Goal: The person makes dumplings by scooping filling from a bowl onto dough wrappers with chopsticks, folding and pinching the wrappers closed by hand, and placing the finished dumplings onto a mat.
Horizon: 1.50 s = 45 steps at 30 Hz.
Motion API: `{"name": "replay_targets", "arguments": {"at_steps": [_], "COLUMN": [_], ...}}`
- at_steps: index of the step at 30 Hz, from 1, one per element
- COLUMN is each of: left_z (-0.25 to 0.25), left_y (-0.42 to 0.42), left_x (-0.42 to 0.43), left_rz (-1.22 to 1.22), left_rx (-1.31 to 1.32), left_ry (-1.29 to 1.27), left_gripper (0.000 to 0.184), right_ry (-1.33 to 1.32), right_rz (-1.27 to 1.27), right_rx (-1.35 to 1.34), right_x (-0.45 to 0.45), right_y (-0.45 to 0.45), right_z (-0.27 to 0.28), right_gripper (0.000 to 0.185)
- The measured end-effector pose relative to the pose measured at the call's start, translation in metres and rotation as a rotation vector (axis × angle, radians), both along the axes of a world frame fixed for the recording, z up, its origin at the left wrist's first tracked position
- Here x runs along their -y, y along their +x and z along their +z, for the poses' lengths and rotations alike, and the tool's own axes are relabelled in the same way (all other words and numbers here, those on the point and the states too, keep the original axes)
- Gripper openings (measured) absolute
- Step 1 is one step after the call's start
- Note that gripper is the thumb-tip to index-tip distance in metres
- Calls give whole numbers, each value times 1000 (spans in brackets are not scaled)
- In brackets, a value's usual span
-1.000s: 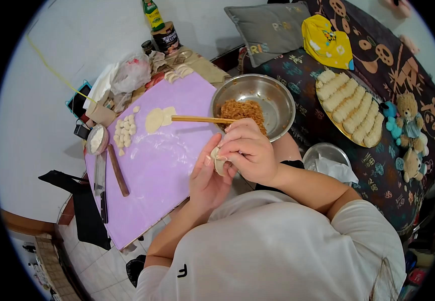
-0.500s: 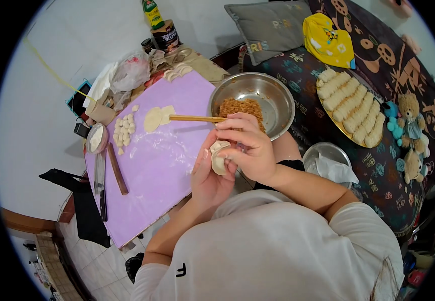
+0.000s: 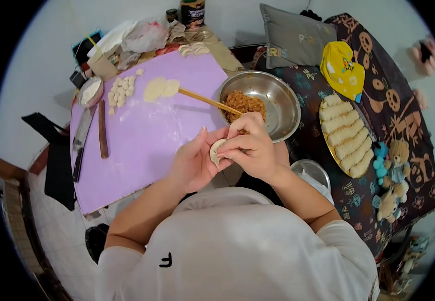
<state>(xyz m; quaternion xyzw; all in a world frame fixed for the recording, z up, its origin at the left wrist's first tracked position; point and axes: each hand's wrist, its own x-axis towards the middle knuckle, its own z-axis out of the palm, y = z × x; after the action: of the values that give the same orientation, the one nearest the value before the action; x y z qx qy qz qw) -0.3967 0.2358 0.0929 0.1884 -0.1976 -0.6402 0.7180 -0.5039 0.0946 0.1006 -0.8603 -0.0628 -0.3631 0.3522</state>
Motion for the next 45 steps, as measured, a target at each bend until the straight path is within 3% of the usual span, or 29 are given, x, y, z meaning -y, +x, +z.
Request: {"name": "replay_targets", "arguments": {"at_steps": [6,10,14,26,29,35,39,41,45], "left_z": [3,13,-2,-10,-11,-2,-25,-27,-29], "left_y": [13,3,-3,4,4,3,3,-2,-11], "left_x": [-15,-17,-15,-19,-20,-21,-17,-14,-8], "left_rz": [-67,49,165,105,111,163,202,265,364], "left_rx": [13,-113,-177,-277,-272,-261,-297,-263,-232], "left_ry": [39,14,25,-16,-6,37,-97,-49,-23], "left_gripper": [60,62,64,71,73,70,63,58,53], "right_ry": [-152,-92,-223,-310,-273,-268,-195,-234,-46], "right_rz": [101,13,89,194,267,180,75,123,20], "right_rx": [78,124,107,57,-38,-108,19,85,104], "right_x": [-5,-15,-19,-22,-26,-28,-27,-19,-32], "right_y": [12,16,24,36,38,41,39,35,35], "right_z": [7,2,-2,6,12,12,4,-7,-12], "right_gripper": [10,9,12,10,9,11,17,21,16]}}
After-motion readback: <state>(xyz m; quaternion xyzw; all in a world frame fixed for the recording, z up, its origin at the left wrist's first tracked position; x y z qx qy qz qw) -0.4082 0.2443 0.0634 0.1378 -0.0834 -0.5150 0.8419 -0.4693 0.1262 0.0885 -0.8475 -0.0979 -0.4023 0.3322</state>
